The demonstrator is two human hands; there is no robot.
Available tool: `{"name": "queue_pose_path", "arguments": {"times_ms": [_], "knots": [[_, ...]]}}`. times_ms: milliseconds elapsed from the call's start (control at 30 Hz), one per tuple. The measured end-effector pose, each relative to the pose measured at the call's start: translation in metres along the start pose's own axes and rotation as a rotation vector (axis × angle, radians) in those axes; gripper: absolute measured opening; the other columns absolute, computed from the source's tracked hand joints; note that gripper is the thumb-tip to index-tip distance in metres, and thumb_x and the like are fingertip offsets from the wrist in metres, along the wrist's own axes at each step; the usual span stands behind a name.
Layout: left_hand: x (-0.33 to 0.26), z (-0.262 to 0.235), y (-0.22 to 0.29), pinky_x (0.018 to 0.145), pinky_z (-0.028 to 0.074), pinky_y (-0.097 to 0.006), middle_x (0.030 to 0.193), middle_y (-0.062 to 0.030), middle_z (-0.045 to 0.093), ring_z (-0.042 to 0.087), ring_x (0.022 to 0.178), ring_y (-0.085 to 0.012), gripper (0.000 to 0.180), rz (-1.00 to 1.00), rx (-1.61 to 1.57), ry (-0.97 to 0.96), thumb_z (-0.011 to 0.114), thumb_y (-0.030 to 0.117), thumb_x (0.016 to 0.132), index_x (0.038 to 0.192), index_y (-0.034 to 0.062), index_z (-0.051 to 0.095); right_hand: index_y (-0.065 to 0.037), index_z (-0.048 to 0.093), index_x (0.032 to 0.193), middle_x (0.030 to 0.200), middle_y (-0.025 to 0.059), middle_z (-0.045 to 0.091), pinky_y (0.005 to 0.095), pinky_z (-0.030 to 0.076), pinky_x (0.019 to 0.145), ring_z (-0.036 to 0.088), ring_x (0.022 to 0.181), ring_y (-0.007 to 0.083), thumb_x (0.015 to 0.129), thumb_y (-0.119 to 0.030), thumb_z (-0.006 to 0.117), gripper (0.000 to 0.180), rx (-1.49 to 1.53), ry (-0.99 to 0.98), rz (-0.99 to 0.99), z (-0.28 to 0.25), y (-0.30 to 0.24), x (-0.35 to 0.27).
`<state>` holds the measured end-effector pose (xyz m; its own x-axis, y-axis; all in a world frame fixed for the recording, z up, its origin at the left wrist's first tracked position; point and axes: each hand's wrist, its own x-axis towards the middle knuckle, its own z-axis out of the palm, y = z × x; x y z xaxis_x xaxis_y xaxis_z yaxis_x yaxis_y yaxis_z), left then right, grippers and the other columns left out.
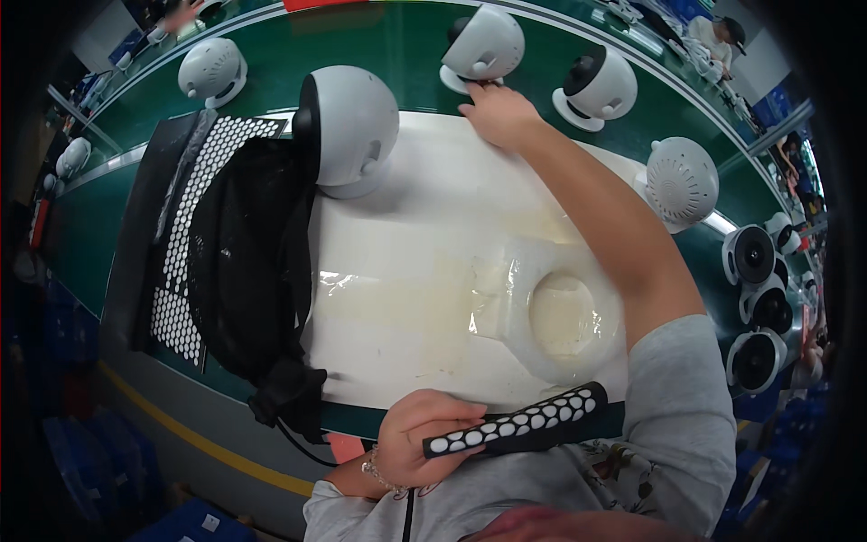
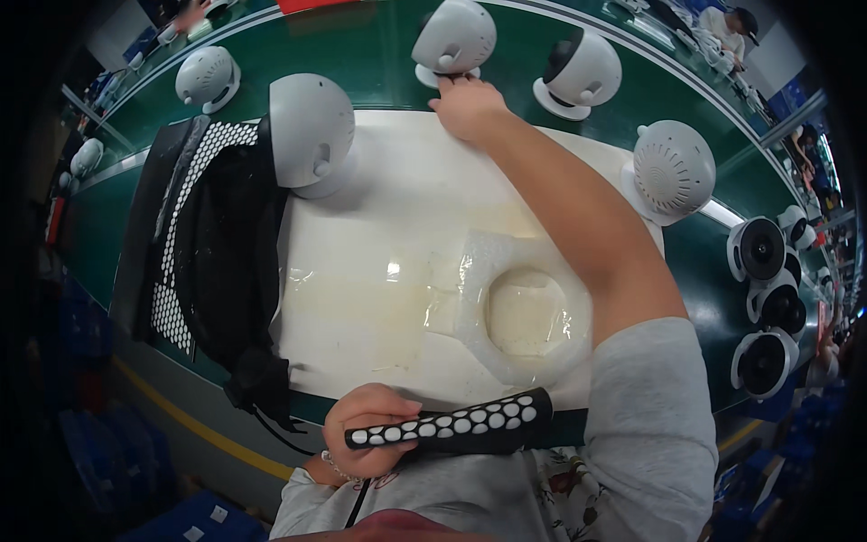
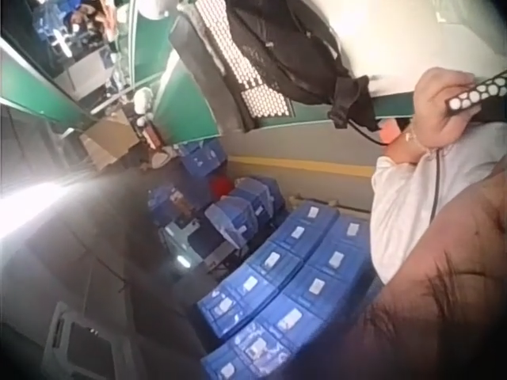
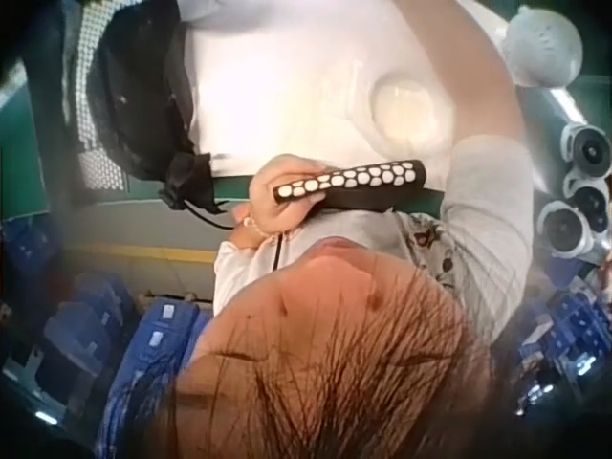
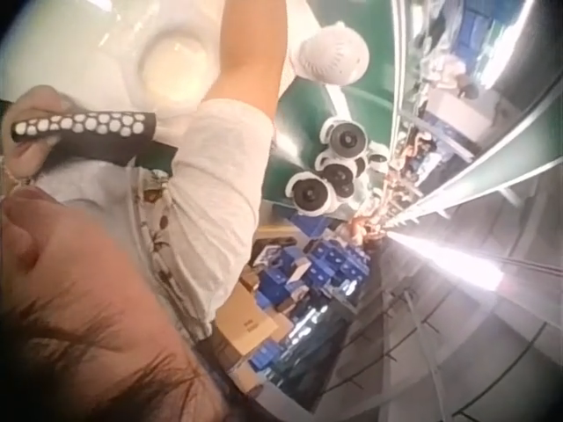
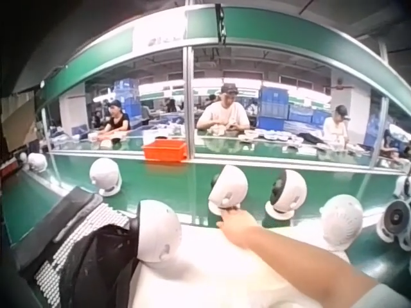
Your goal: The recorder is seen inserting small black rubber components into white circular housings on a production line.
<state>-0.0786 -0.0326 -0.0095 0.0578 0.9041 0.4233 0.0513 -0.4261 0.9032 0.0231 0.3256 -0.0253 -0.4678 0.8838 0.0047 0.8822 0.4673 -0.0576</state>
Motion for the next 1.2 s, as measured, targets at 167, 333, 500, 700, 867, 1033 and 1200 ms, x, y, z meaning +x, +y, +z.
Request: {"name": "queue_pose_path", "arguments": {"times_ms": [167, 333, 500, 700, 867, 1033, 1200], "knots": [[0.003, 0.000, 0.000, 0.066, 0.046, -0.029, 0.091, -0.0137, 0.061, 0.059, 0.075, -0.0217, 0.019, -0.045, 0.021, -0.031, 0.071, 0.001, 0.064, 0.078, -0.0026, 0.059, -0.012, 0.037, 0.128, 0.126, 0.0148, 0.041, 0.0476, 0.027, 0.096, 0.038, 0.117, 0.0335, 0.086, -0.038, 0.045, 0.051, 0.042, 0.253, 0.034, -0.001, -0.007, 0.012], [-0.004, 0.005, 0.007, 0.067, 0.046, -0.025, 0.089, -0.0083, 0.061, 0.059, 0.077, -0.0182, 0.028, -0.228, -0.040, 0.035, 0.069, -0.001, 0.065, 0.091, -0.0005, 0.062, -0.001, 0.056, 0.098, 0.089, 0.0186, 0.059, 0.0375, 0.043, 0.071, 0.055, 0.084, 0.0337, 0.080, -0.030, 0.058, 0.034, 0.311, 0.572, -0.112, -0.038, 0.024, -0.012], [-0.008, 0.009, 0.002, 0.067, 0.046, -0.023, 0.089, -0.0097, 0.060, 0.059, 0.076, -0.0160, 0.025, -0.220, -0.126, 0.089, 0.068, -0.004, 0.065, 0.089, -0.0022, 0.062, -0.003, 0.056, 0.099, 0.082, 0.0112, 0.060, 0.0296, 0.043, 0.065, 0.057, 0.073, 0.0206, 0.083, -0.026, 0.058, 0.028, 0.478, 0.681, -0.142, -0.081, 0.029, -0.114], [-0.015, 0.015, -0.001, 0.063, 0.047, -0.026, 0.082, -0.0128, 0.061, 0.059, 0.070, -0.0191, 0.017, 0.042, -0.245, 0.173, 0.070, 0.001, 0.065, 0.077, -0.0037, 0.059, -0.004, 0.042, 0.119, 0.072, -0.0004, 0.053, 0.0165, 0.036, 0.054, 0.045, 0.059, 0.0032, 0.088, -0.016, 0.051, 0.035, 1.423, 0.376, -0.182, -0.121, 0.019, -0.248], [-0.013, 0.034, 0.006, 0.061, 0.045, -0.025, 0.080, -0.0119, 0.060, 0.057, 0.067, -0.0177, 0.017, -0.028, -0.284, 0.200, 0.070, 0.004, 0.066, 0.074, -0.0028, 0.057, -0.002, 0.040, 0.121, 0.077, 0.0000, 0.051, 0.0165, 0.035, 0.060, 0.045, 0.067, 0.0032, 0.089, -0.015, 0.048, 0.035, 1.342, 0.226, -0.024, -0.095, 0.025, -0.289], [0.001, 0.052, 0.021, 0.061, 0.041, -0.021, 0.081, -0.0055, 0.056, 0.052, 0.069, -0.0101, 0.024, -0.109, -0.346, 0.280, 0.069, 0.006, 0.071, 0.088, -0.0033, 0.055, -0.003, 0.052, 0.108, 0.106, 0.0116, 0.050, 0.0259, 0.038, 0.080, 0.050, 0.091, 0.0183, 0.085, -0.024, 0.054, 0.032, 0.384, 0.688, -0.454, -0.112, 0.037, -0.314], [0.010, 0.061, 0.029, 0.066, 0.042, -0.021, 0.088, -0.0073, 0.056, 0.053, 0.074, -0.0107, 0.028, -0.021, -0.331, 0.246, 0.068, 0.002, 0.070, 0.093, -0.0015, 0.053, -0.005, 0.055, 0.101, 0.092, 0.0090, 0.056, 0.0286, 0.041, 0.067, 0.053, 0.080, 0.0201, 0.069, -0.015, 0.073, 0.039, 0.869, 0.410, -0.712, -0.108, 0.020, -0.332]]}}
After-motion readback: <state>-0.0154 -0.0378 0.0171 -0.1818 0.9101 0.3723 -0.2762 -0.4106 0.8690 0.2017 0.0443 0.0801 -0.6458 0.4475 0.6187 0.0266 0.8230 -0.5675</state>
